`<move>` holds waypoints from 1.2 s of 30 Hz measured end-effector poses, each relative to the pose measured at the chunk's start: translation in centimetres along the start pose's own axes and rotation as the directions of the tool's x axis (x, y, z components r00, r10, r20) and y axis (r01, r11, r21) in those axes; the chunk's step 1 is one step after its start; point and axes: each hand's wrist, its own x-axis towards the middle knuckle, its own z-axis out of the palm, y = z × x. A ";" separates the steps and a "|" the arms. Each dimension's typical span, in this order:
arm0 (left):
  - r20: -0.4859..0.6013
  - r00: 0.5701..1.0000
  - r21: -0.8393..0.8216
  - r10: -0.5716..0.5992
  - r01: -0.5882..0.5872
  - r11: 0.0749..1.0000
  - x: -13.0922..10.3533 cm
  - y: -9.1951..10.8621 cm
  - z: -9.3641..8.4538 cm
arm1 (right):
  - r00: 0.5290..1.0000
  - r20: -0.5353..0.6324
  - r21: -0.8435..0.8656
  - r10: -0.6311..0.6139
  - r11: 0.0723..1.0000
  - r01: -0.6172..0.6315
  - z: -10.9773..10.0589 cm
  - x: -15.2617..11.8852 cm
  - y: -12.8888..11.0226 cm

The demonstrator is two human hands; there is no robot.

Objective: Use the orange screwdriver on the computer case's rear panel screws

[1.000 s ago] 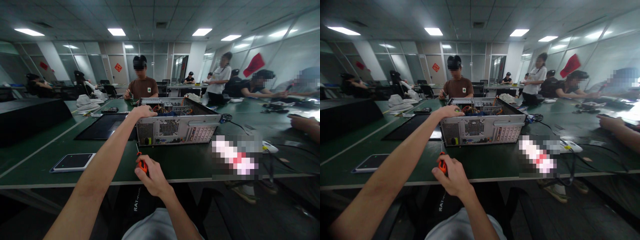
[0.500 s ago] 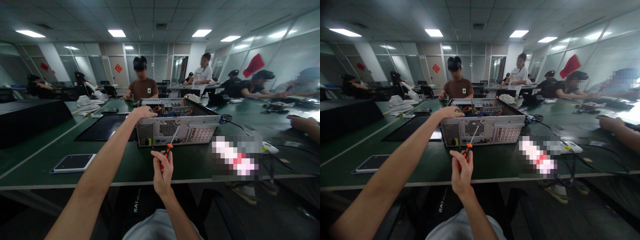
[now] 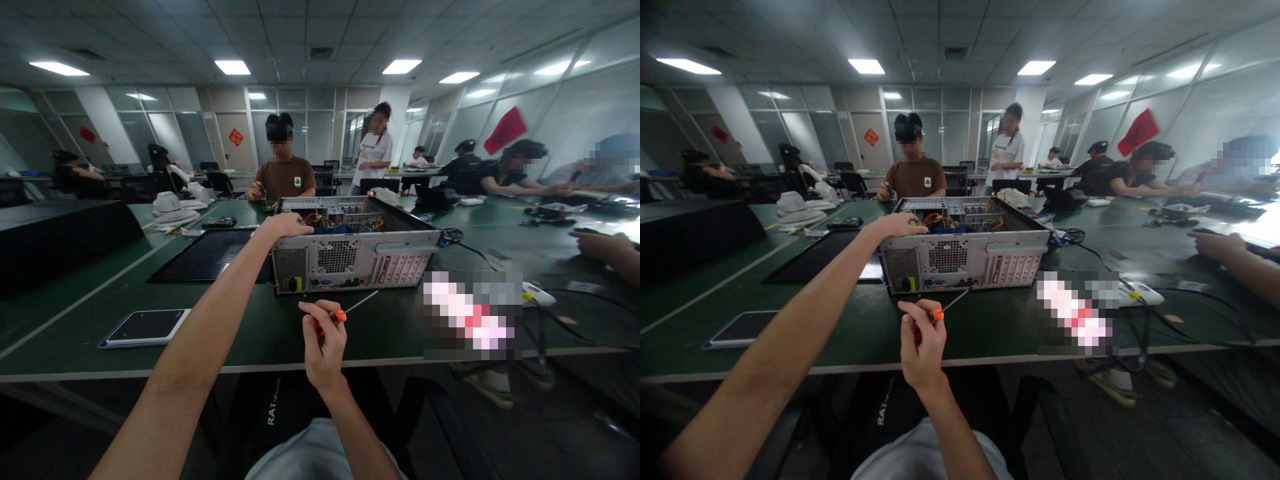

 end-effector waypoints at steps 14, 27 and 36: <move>-0.006 1.000 -0.011 -0.006 0.006 1.000 0.1 -0.1 0.0 | 0.814 0.563 -0.365 0.145 0.927 0.088 0.9 0.7 -0.3; -0.042 0.999 -0.046 0.025 -0.027 0.999 0.8 -0.6 0.7 | 0.749 0.638 -0.433 0.178 0.887 0.158 0.7 0.9 -0.3; -0.051 0.998 -0.050 0.028 -0.030 0.998 1.9 -1.2 1.2 | 0.752 0.631 -0.435 0.190 0.889 0.141 0.8 1.0 -0.4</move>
